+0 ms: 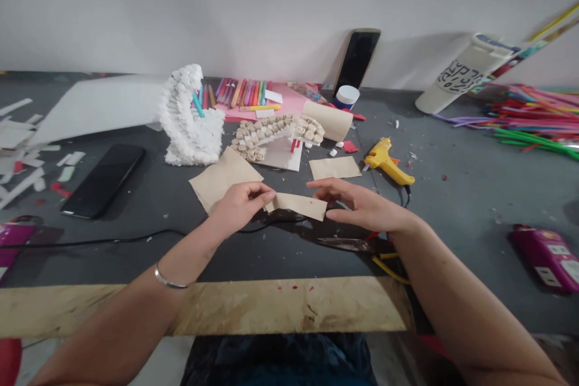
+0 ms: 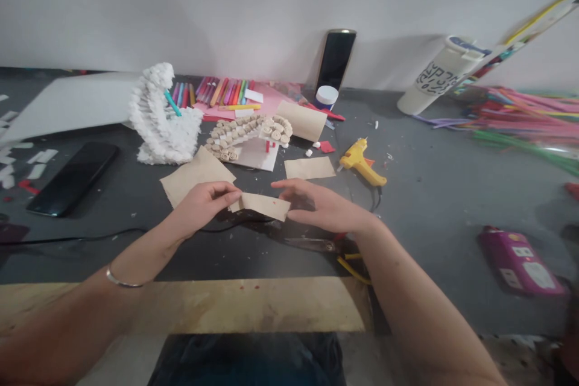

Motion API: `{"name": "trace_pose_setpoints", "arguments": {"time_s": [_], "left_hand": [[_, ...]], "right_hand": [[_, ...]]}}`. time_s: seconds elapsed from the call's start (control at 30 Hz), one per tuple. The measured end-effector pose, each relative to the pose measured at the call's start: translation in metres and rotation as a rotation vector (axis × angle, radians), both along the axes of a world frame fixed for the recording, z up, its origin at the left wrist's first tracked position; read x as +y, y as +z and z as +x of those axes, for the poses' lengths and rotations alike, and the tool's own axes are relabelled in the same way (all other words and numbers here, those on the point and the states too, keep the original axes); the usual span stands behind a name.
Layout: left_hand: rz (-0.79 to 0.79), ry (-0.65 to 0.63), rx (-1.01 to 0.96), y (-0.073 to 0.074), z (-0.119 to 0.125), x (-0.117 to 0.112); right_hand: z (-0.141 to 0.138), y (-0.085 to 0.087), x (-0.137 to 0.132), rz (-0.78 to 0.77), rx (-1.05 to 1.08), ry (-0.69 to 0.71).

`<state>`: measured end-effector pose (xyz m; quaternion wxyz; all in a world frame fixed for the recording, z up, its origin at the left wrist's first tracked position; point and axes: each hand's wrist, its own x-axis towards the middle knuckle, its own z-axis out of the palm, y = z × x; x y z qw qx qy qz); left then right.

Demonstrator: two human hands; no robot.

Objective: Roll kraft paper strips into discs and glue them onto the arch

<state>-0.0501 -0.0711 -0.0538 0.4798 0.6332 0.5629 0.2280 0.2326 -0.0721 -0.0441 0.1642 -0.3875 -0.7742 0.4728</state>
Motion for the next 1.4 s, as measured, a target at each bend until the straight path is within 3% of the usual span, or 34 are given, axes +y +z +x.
{"name": "trace_pose_setpoints", "arguments": {"time_s": [0.13, 0.3, 0.4, 0.5, 0.93, 1.13, 1.4], "left_hand": [[-0.022, 0.035, -0.043, 0.0, -0.002, 0.001], [-0.017, 0.011, -0.029, 0.004, 0.0, -0.001], [-0.009, -0.04, -0.009, 0.006, 0.001, -0.001], [-0.015, -0.073, -0.002, 0.007, 0.0, -0.001], [-0.042, -0.078, -0.017, 0.008, -0.003, 0.001], [-0.015, -0.14, 0.02, 0.006, -0.004, 0.002], [0.087, -0.146, 0.129, -0.003, -0.004, 0.002]], "right_hand": [[0.003, -0.001, 0.001, 0.054, 0.038, 0.0], [-0.011, -0.011, -0.001, 0.092, 0.073, -0.191], [-0.016, -0.018, -0.001, 0.027, 0.106, -0.358], [-0.016, -0.023, 0.002, -0.092, 0.179, -0.424], [-0.011, -0.016, 0.003, -0.141, 0.178, -0.354], [-0.018, -0.015, 0.001, -0.125, 0.151, -0.433], [-0.017, -0.024, 0.003, 0.155, -0.128, -0.355]]}}
